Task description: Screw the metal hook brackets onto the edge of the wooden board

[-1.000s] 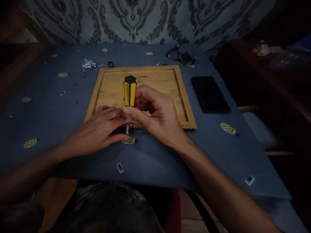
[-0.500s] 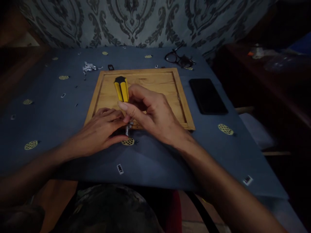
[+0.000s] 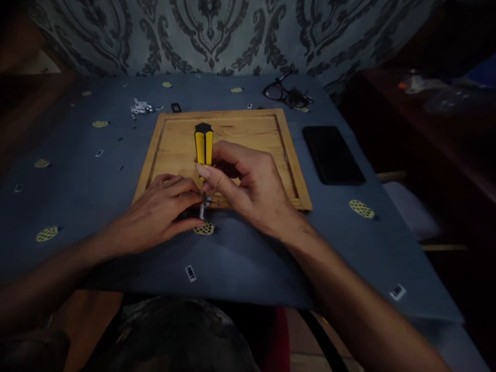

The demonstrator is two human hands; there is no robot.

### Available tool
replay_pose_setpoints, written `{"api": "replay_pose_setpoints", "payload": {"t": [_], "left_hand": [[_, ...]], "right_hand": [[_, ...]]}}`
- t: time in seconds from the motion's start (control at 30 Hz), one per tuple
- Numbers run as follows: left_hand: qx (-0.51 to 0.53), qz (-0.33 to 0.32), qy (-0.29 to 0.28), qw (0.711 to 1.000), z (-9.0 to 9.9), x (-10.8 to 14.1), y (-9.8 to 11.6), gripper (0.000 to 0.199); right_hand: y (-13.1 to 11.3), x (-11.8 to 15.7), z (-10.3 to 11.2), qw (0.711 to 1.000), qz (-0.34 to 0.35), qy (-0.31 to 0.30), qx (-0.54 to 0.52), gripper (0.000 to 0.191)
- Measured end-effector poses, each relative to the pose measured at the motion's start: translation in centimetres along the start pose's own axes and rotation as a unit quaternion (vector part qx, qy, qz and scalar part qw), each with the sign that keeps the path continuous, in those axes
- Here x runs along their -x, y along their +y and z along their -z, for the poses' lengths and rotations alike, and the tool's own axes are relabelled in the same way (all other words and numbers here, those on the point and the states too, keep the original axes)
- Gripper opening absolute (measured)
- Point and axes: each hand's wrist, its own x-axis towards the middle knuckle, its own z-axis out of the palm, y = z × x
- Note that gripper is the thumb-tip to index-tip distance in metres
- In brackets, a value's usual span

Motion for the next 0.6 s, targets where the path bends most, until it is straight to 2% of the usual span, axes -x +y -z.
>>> {"api": "replay_pose_setpoints", "payload": {"t": [0.27, 0.6], "left_hand": [[0.014, 0.007, -0.013, 1.000, 0.30, -0.10, 0.07, 0.034], [0.015, 0.014, -0.015, 1.000, 0.27, -0.14, 0.09, 0.033]], "right_hand": [[0.28, 0.16, -0.58, 0.998, -0.009, 0.046, -0.043, 0.029], [0.13, 0.09, -0.17, 0.996, -0.029, 0.025, -0.079, 0.029]]}}
